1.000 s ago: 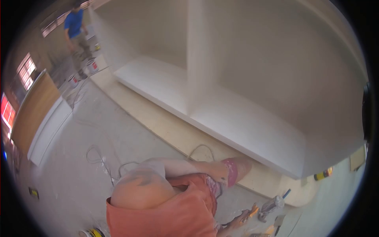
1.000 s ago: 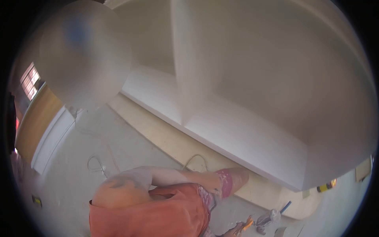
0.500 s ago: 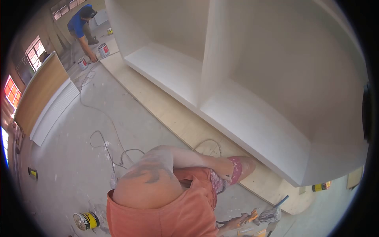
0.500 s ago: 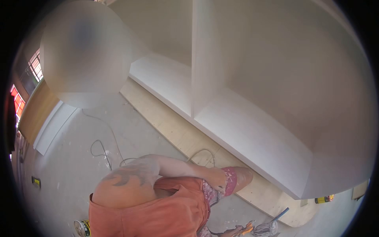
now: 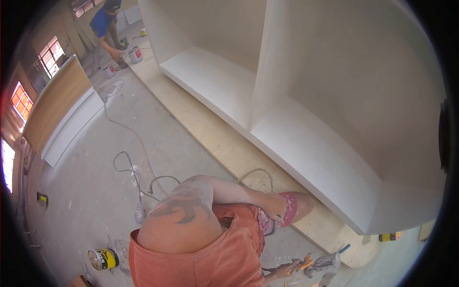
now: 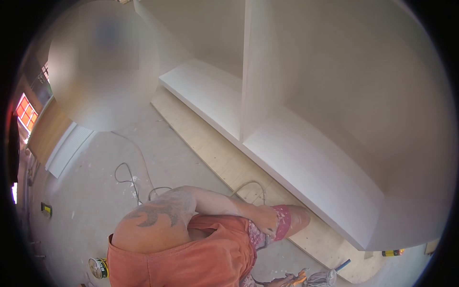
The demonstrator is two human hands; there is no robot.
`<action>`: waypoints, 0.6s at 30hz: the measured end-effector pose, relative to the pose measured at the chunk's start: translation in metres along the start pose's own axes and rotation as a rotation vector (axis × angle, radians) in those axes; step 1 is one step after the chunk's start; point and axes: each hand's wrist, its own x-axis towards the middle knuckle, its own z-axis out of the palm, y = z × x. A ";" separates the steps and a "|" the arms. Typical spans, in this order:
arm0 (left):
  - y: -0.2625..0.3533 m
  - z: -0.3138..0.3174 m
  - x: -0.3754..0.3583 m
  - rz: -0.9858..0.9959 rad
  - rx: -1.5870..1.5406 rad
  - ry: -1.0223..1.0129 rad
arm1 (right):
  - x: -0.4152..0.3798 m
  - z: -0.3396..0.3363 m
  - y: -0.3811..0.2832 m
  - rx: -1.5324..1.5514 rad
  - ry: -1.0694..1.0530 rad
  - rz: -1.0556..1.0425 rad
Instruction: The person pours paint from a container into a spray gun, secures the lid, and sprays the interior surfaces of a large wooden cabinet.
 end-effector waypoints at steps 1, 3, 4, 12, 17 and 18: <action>0.000 0.000 0.000 0.005 0.040 -0.005 | -0.001 0.001 -0.016 0.001 -0.002 0.002; 0.001 0.000 0.000 -0.003 0.043 -0.005 | -0.003 0.001 -0.046 0.067 -0.007 0.055; 0.002 0.000 0.000 -0.007 0.047 -0.002 | -0.003 -0.002 -0.043 0.068 -0.008 0.057; 0.001 0.005 0.000 -0.006 0.007 0.048 | 0.006 -0.011 -0.073 -0.209 -0.223 -0.144; 0.003 -0.002 0.003 -0.009 0.015 0.002 | 0.004 -0.008 -0.066 -0.239 -0.207 -0.150; 0.004 -0.003 0.003 -0.014 0.013 -0.009 | 0.004 -0.008 -0.065 -0.248 -0.202 -0.154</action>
